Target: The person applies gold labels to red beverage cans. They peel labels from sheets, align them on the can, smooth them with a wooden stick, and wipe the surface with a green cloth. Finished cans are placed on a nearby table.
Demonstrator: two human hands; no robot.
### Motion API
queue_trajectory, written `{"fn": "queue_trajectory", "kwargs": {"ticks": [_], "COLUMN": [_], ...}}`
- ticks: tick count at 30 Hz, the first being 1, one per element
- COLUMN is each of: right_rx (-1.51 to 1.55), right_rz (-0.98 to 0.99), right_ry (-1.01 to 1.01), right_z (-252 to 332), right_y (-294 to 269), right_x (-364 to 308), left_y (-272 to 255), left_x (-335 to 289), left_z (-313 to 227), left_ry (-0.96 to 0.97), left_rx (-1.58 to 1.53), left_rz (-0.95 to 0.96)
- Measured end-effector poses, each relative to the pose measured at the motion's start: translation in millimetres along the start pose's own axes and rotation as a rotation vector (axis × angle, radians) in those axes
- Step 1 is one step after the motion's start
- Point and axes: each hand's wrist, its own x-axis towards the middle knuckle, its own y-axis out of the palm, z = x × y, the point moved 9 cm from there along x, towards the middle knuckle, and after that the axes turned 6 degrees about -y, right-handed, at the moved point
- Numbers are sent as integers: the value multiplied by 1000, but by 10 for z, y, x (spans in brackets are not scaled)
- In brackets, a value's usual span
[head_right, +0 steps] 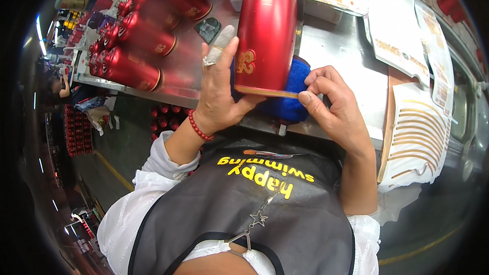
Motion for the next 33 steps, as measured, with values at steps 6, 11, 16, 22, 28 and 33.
{"fn": "queue_trajectory", "kwargs": {"ticks": [6, 11, 16, 22, 28, 33], "right_rx": [0, 10, 7, 1, -41, -91], "right_rz": [7, -10, 12, 18, 11, 9], "right_ry": [-13, 10, 1, 1, -22, -10], "right_z": [29, 30, 41, 43, 46, 31], "right_y": [40, 37, 62, 74, 100, 102], "right_x": [22, 30, 41, 46, 58, 62], "left_y": [62, 24, 47, -31, 45, -19], "left_x": [-82, -66, -106, -35, -101, -12], "left_z": [127, 83, 159, 21, 168, 20], "left_ry": [-11, -27, -24, -31, -19, -11], "left_rx": [-48, -8, -32, -37, -47, -10], "left_rz": [-7, -19, -11, -85, -17, -45]}}
